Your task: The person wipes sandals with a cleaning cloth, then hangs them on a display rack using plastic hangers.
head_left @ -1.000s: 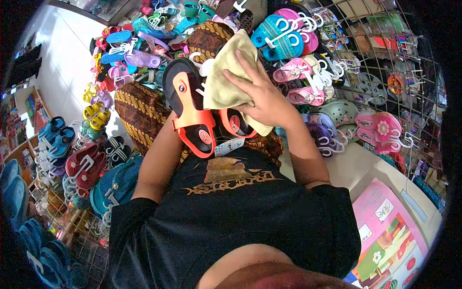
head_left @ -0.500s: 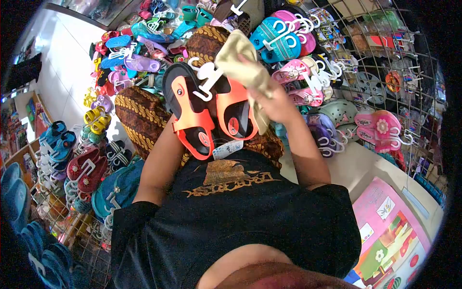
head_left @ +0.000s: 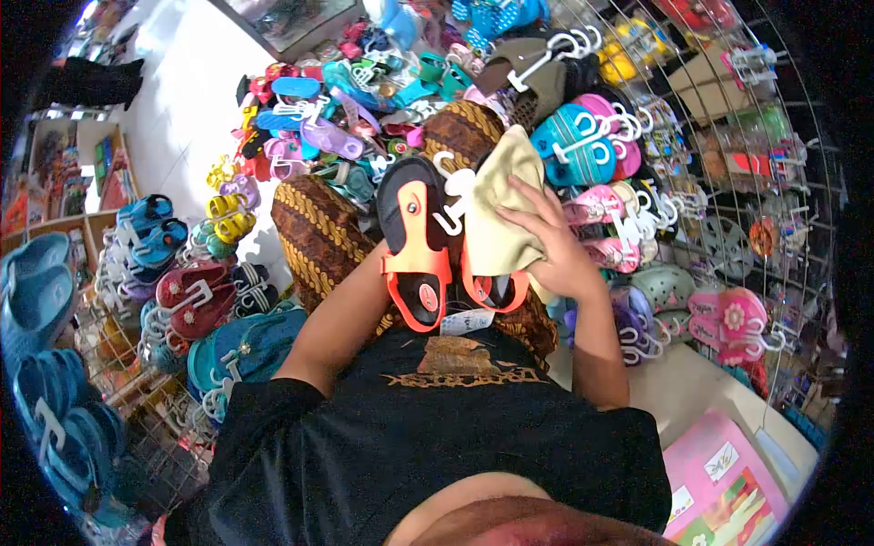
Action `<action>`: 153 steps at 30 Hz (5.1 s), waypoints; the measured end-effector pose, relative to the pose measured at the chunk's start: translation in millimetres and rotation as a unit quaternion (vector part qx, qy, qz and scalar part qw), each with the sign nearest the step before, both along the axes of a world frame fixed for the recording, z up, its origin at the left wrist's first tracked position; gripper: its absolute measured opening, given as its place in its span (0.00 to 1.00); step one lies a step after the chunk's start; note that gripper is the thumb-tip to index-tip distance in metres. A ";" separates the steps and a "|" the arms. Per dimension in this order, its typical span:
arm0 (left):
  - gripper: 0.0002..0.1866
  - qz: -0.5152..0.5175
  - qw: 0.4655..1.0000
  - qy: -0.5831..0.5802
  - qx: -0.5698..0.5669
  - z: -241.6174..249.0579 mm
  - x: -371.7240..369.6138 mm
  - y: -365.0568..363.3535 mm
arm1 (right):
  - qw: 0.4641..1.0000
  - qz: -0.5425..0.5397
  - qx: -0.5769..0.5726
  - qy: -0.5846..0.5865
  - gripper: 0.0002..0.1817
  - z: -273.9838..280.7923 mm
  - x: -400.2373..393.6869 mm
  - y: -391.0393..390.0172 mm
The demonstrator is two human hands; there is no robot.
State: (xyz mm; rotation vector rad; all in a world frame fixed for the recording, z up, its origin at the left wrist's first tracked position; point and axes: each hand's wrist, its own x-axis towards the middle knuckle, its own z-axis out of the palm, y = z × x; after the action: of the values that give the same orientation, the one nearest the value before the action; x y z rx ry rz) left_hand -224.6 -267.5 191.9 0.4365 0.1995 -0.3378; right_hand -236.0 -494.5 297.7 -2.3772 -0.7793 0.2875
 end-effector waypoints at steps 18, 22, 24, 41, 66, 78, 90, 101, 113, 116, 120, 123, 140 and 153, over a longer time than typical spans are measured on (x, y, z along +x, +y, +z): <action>0.31 0.023 1.000 -0.004 0.005 0.6 0.9 3.4 | 0.989 -0.101 0.089 0.068 0.19 -2.7 13.4 -11.7; 0.31 0.028 1.000 -0.004 -0.001 0.7 0.0 3.7 | 0.970 -0.159 0.163 0.088 0.19 -2.9 12.1 -13.0; 0.31 0.032 0.999 -0.006 -0.001 2.7 -1.5 5.4 | 0.987 -0.109 0.108 0.041 0.22 -10.8 10.1 -13.5; 0.32 0.262 0.955 -0.103 0.097 58.9 33.6 119.9 | 0.997 -0.051 -0.050 -0.008 0.40 -14.5 -49.4 47.4; 0.33 -0.040 0.993 -0.066 -0.093 1.9 -7.1 -9.2 | 0.677 -0.182 0.539 0.467 0.34 -59.7 -90.5 -0.7; 0.34 -0.103 0.983 -0.069 -0.135 5.6 -5.4 -28.0 | 0.547 -0.273 0.589 0.529 0.20 -113.4 -80.6 -23.2; 0.34 -0.156 0.973 -0.068 -0.153 5.6 1.4 -43.1 | 0.814 -0.477 0.330 -0.042 0.10 -41.6 -74.3 -58.2; 0.35 -0.154 0.967 -0.078 -0.188 8.5 8.0 -57.2 | 0.906 -0.328 0.260 -0.064 0.10 -19.6 -81.7 -18.0; 0.36 -0.149 0.949 -0.090 -0.261 11.9 11.3 -73.7 | 0.942 -0.263 0.206 -0.024 0.08 -6.2 -56.7 -35.2; 0.36 -0.145 0.945 -0.090 -0.277 12.9 9.7 -72.0 | 0.965 -0.202 0.162 -0.039 0.07 -1.1 -45.4 -40.9; 0.31 -0.137 0.949 -0.092 -0.270 16.2 9.1 -67.1 | 0.962 -0.208 0.163 -0.065 0.05 19.2 -17.8 -33.2; 0.28 -0.139 0.950 -0.091 -0.264 16.3 10.8 -67.8 | 0.964 -0.154 0.131 -0.172 0.06 34.7 14.2 -22.7; 0.31 -0.215 0.927 -0.067 -0.301 -12.1 1.7 -63.1 | 0.983 -0.029 0.127 0.126 0.11 8.2 108.0 14.5; 0.25 -0.229 0.952 0.002 -0.201 -6.4 16.0 -30.8 | 0.833 -0.189 0.471 0.219 0.06 -13.8 105.7 -9.2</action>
State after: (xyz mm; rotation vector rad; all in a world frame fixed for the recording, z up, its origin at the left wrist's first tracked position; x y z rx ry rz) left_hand -208.6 -298.3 185.5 0.0707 0.0262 -0.8194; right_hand -130.4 -503.6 283.9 -1.3831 -0.1288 0.1966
